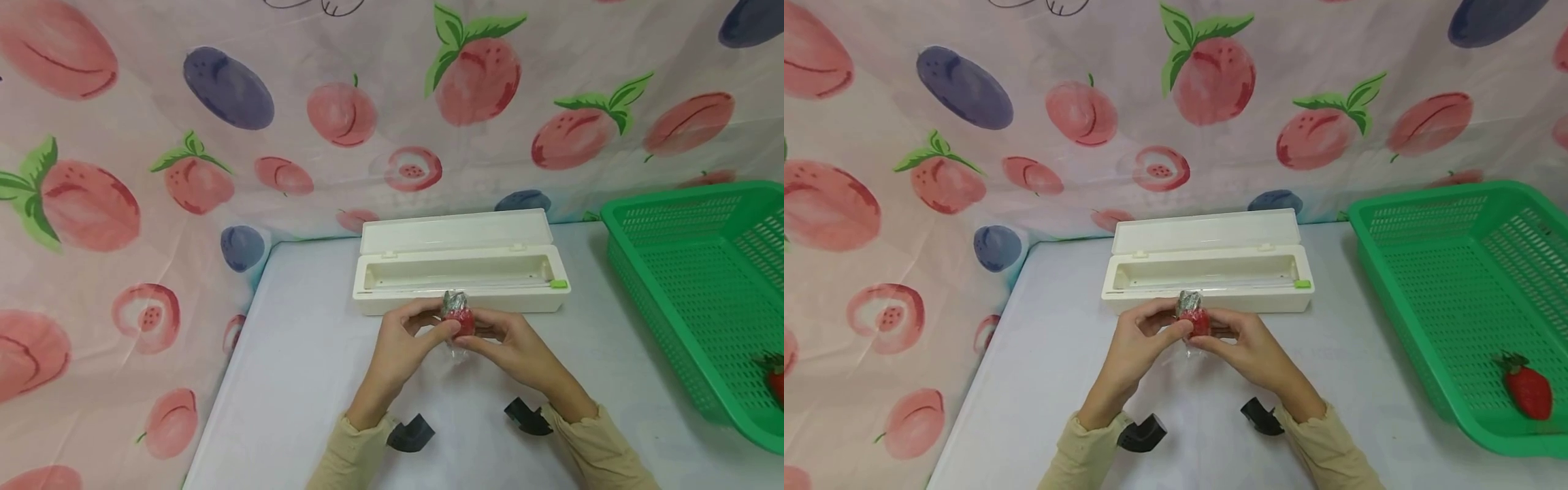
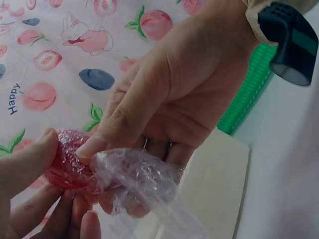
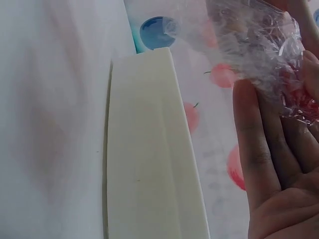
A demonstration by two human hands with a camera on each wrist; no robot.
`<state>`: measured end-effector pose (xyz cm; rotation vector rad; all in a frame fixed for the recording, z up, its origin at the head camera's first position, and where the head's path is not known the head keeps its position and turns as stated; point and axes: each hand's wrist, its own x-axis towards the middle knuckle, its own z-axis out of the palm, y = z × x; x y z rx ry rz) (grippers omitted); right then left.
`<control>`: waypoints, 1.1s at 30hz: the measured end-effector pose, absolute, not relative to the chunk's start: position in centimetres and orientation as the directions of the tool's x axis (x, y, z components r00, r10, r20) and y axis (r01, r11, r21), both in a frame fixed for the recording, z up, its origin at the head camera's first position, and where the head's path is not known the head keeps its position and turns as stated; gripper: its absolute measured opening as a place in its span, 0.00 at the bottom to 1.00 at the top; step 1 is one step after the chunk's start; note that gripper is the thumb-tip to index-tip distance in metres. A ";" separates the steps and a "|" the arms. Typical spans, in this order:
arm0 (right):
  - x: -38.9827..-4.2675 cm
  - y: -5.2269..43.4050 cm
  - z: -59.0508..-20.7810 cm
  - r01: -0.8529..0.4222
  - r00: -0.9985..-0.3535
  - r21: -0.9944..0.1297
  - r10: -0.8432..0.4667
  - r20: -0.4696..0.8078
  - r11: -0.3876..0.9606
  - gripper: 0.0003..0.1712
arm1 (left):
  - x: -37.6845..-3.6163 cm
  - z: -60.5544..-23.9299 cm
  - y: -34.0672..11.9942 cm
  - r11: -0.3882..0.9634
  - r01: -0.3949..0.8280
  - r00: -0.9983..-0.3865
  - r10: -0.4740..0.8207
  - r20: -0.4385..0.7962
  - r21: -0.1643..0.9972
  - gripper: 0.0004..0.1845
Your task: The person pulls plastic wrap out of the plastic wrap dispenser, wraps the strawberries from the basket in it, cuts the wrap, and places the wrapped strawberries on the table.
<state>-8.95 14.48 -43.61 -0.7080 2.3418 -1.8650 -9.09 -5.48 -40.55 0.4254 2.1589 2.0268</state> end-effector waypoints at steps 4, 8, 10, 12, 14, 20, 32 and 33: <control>-9.0 14.3 -43.4 -0.302 -0.903 -0.936 -0.368 0.220 0.180 0.19 | -9.1 -40.6 -5.4 0.058 0.154 -0.956 0.262 0.134 0.986 0.15; -9.0 14.2 -43.2 -0.282 -0.916 -0.938 -0.346 0.202 0.200 0.20 | -9.0 -40.5 -5.4 0.066 0.174 -0.964 0.216 0.156 0.983 0.15; -9.0 14.2 -43.1 -0.278 -0.918 -0.941 -0.343 0.200 0.195 0.21 | -8.9 -40.5 -5.3 0.053 0.161 -0.968 0.201 0.147 0.986 0.15; -8.9 14.2 -43.1 -0.281 -0.915 -0.945 -0.345 0.210 0.169 0.23 | -8.9 -40.4 -5.3 0.028 0.139 -0.972 0.194 0.131 0.990 0.16; -8.9 14.2 -43.1 -0.297 -0.908 -0.944 -0.349 0.232 0.145 0.24 | -8.9 -40.5 -5.4 0.001 0.107 -0.975 0.196 0.105 0.994 0.16; -8.8 14.3 -43.4 -0.340 -0.897 -0.928 -0.348 0.271 0.153 0.20 | -9.2 -40.7 -5.6 0.003 0.041 -0.972 0.233 0.039 0.999 0.18; -9.0 14.9 -43.2 -0.368 -0.893 -0.897 -0.361 0.268 0.244 0.23 | -9.5 -40.5 -5.9 0.034 0.018 -0.968 0.250 0.009 0.999 0.23; -9.0 15.0 -43.2 -0.373 -0.894 -0.893 -0.353 0.275 0.250 0.24 | -9.5 -40.5 -5.9 0.032 0.021 -0.970 0.243 0.013 0.999 0.23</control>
